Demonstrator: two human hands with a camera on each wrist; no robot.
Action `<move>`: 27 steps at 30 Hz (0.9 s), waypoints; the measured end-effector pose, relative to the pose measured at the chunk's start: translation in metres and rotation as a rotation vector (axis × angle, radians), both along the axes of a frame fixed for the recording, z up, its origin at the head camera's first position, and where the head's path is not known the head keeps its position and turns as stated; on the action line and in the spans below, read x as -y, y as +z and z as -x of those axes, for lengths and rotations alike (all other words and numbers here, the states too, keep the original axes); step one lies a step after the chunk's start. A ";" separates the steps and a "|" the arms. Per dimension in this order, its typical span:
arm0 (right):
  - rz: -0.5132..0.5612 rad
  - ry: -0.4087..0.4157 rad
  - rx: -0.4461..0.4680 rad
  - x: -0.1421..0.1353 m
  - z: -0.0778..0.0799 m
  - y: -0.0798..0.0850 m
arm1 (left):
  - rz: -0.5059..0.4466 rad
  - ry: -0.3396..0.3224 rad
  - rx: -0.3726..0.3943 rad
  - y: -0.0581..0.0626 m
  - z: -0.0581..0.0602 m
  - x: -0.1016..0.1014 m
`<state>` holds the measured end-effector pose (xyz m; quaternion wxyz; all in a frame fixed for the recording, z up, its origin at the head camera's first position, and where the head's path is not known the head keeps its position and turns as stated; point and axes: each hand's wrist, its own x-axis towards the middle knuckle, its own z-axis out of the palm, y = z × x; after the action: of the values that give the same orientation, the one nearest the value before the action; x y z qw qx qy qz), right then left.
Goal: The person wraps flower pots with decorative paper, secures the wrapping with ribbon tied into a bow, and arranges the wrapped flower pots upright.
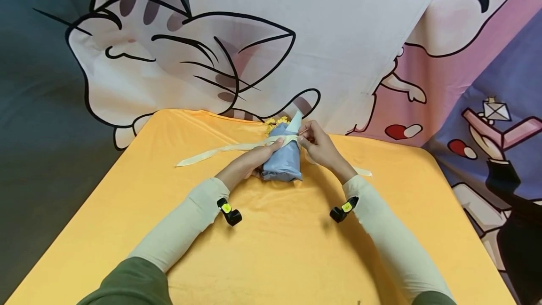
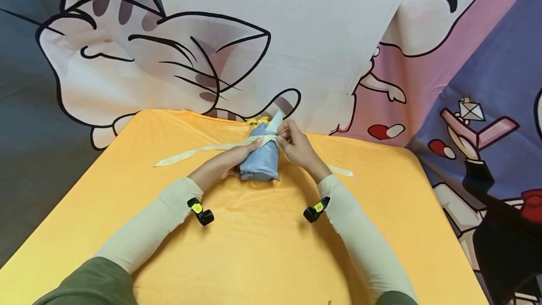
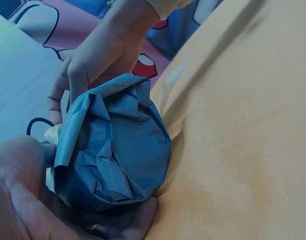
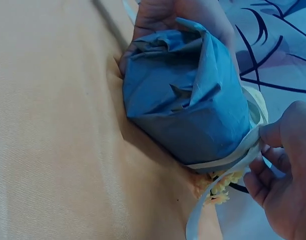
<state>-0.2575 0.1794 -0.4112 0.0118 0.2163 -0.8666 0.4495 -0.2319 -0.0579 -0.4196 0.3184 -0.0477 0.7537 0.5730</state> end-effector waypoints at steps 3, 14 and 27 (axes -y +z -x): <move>0.040 0.029 -0.005 -0.001 0.003 -0.002 | -0.001 -0.001 0.003 -0.001 0.000 0.001; 0.021 0.029 -0.083 -0.004 0.007 -0.010 | 0.000 0.001 0.011 -0.003 0.002 0.003; 0.018 0.057 -0.363 -0.018 -0.009 -0.021 | 0.013 -0.011 0.013 -0.002 0.005 0.002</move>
<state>-0.2486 0.1973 -0.4322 0.1571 0.3182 -0.8398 0.4109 -0.2369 -0.0595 -0.4216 0.3261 -0.0495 0.7555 0.5661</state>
